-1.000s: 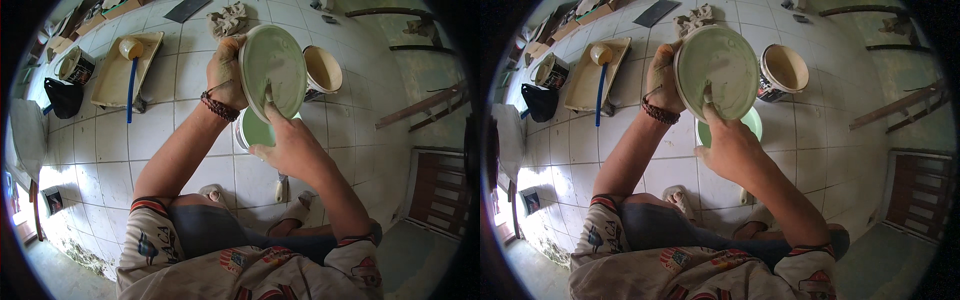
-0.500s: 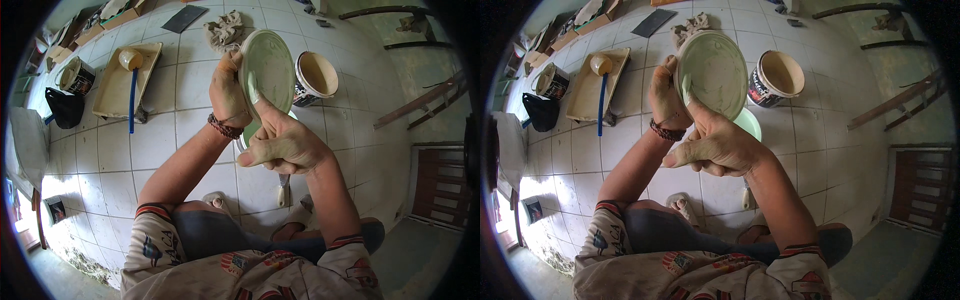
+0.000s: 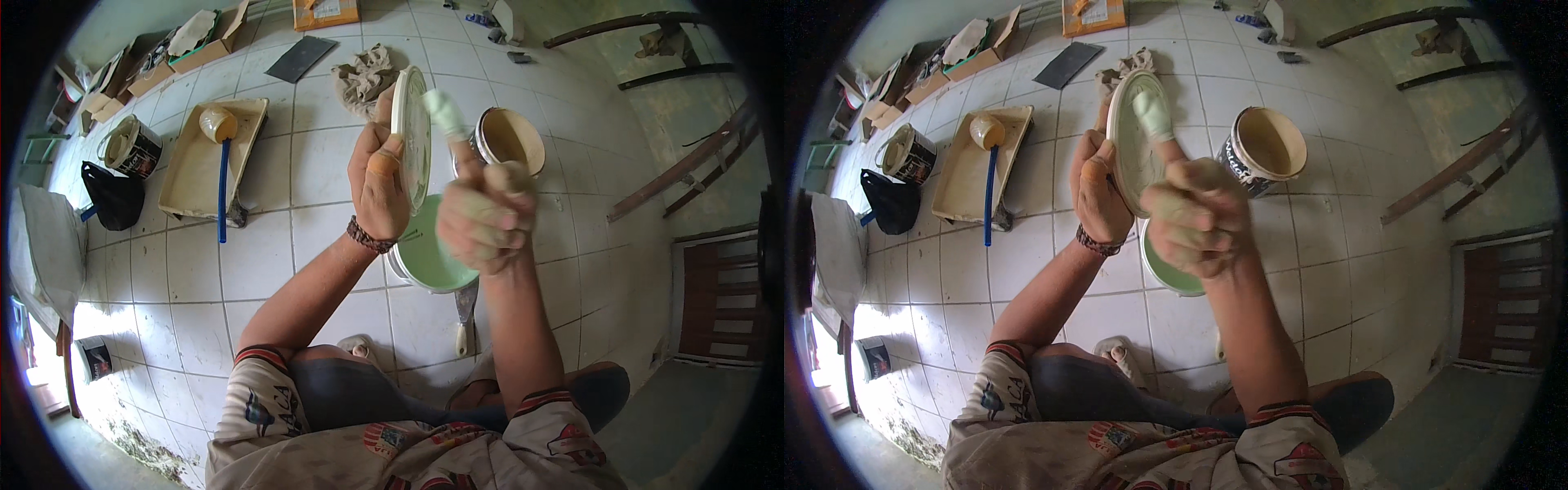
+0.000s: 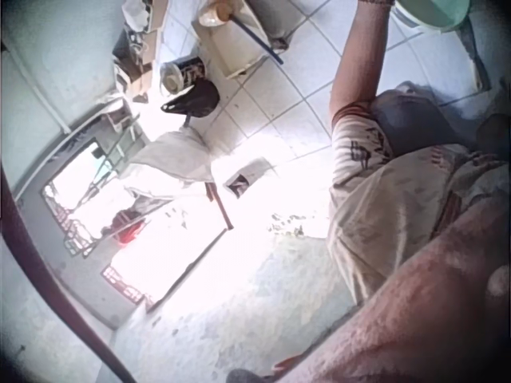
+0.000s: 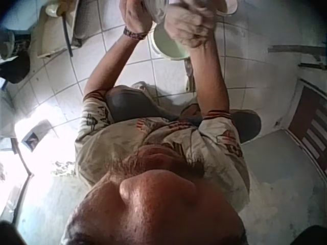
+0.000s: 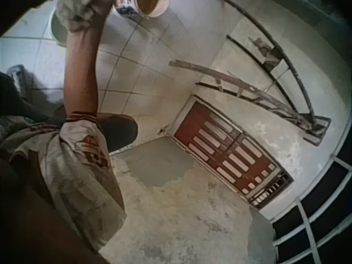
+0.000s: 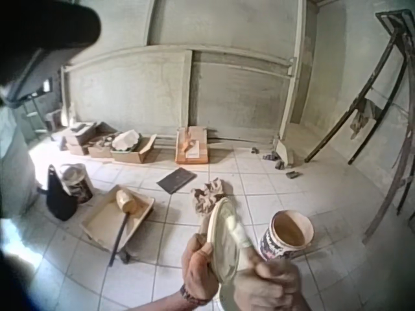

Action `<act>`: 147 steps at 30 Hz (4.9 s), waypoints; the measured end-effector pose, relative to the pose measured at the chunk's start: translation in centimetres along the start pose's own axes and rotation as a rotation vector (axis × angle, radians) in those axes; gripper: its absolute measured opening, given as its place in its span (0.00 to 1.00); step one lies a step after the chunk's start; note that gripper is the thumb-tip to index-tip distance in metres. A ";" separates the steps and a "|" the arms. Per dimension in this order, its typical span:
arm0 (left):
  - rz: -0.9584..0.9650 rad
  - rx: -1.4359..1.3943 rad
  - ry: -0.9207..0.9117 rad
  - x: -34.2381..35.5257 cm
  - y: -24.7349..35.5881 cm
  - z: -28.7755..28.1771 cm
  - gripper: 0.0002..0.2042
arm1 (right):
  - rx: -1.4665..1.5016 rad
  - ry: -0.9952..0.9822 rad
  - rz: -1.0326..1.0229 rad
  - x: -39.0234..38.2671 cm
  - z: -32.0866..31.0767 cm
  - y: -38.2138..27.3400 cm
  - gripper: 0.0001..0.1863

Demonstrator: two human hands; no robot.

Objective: Opening a bucket of paint, scraping the excess from the lid, and stirring the paint.

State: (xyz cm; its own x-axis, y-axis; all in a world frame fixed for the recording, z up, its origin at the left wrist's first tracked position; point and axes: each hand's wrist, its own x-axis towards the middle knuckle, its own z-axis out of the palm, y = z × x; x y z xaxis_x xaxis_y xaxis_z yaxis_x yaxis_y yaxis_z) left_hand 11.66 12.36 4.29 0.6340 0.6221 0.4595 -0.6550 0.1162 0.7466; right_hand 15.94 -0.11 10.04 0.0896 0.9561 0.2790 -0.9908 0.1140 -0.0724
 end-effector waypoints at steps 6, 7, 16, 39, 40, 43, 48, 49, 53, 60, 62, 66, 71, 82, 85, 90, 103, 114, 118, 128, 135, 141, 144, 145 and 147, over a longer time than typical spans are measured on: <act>-0.460 -0.579 0.194 2.2 -0.7 -3.6 0.13 | -0.330 0.174 0.013 -7.1 2.5 -2.3 0.32; -0.459 -0.570 0.205 2.7 -0.7 -4.9 0.13 | -0.849 0.600 0.221 -7.9 2.7 -1.7 0.35; -0.611 -0.841 0.107 4.1 -1.4 -8.3 0.15 | -3.076 0.620 1.249 -17.6 -9.1 -0.8 0.46; -0.608 -0.981 0.029 4.6 0.0 -8.6 0.13 | -2.843 0.571 0.867 -8.5 5.7 1.5 0.33; -0.611 -0.989 0.032 4.5 -0.3 -8.7 0.13 | -2.711 0.564 0.556 -7.5 6.3 1.3 0.33; -0.601 -0.946 0.031 4.4 -0.8 -9.1 0.13 | -2.518 0.641 0.474 -4.7 6.5 1.1 0.34; -0.568 -0.835 0.022 4.1 -0.5 -7.9 0.12 | -2.503 0.603 0.497 -4.2 3.8 0.9 0.34; -0.567 -0.834 0.023 4.1 -0.3 -7.6 0.12 | -2.509 0.582 0.478 -4.5 3.1 0.9 0.34; -0.575 -0.939 -0.146 3.4 0.1 -6.7 0.15 | -2.370 0.611 0.489 -4.8 1.5 2.0 0.33; -0.597 -0.765 -0.006 3.2 0.9 -5.0 0.18 | -2.107 0.693 0.443 -4.3 -0.5 3.1 0.35; -0.563 -0.484 0.180 3.1 0.8 -4.7 0.18 | -2.017 0.732 0.388 -4.2 -1.1 3.3 0.36; -0.530 -0.581 0.104 2.8 -0.5 -5.5 0.19 | -2.020 0.719 0.357 -3.6 -1.9 4.2 0.35; -0.613 -0.741 0.166 3.0 0.2 -5.0 0.18 | -1.964 0.637 0.275 -3.6 -3.9 3.9 0.14; -0.472 -0.395 0.301 2.0 -0.7 -4.1 0.17 | -0.225 0.039 0.092 -0.4 -3.8 1.5 0.14; -0.608 -0.803 0.160 2.8 -1.1 -6.8 0.17 | -0.427 0.339 -0.050 -4.4 -0.1 0.7 0.13; -0.404 -0.386 0.385 4.1 -1.8 -10.5 0.13 | -2.126 0.840 0.717 -12.0 -2.9 2.0 0.44; -0.377 -0.701 0.287 4.9 -2.8 -11.9 0.09 | -2.585 0.857 1.424 -17.0 -4.7 5.4 0.41; -0.449 -0.947 0.103 4.6 -1.4 -11.6 0.13 | -2.055 0.976 0.758 -10.6 1.3 4.4 0.32; -0.465 -0.933 0.088 4.6 -1.6 -11.3 0.14 | -1.903 1.095 0.187 -6.4 4.1 4.5 0.38; -0.632 -0.923 -0.052 3.6 -0.5 -8.4 0.16 | -2.169 1.141 0.329 1.1 2.9 0.3 0.50; -0.726 -0.664 0.001 3.5 2.4 -5.5 0.14 | -2.476 1.150 0.419 2.3 1.7 -0.8 0.49; -0.750 -0.625 0.045 3.3 2.6 -5.2 0.11 | -2.782 0.874 0.313 2.9 1.2 -0.5 0.50; -0.798 -0.614 0.007 3.4 2.5 -5.0 0.10 | -2.881 0.788 0.430 3.5 2.2 0.3 0.47; -0.799 -0.614 0.010 3.3 2.7 -4.9 0.10 | -2.908 0.779 0.550 3.8 2.8 0.6 0.45; -0.834 -0.587 0.033 3.3 3.3 -4.9 0.10 | -2.904 0.758 0.643 3.8 3.3 0.6 0.44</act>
State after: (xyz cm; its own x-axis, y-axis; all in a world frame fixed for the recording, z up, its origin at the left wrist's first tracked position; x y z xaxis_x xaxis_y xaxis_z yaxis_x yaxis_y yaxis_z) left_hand 9.62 18.56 5.90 0.9747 0.1889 -0.1193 -0.1133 0.8782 0.4647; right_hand 15.38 2.74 14.21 0.5601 0.8159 -0.1431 0.8208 -0.5700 -0.0374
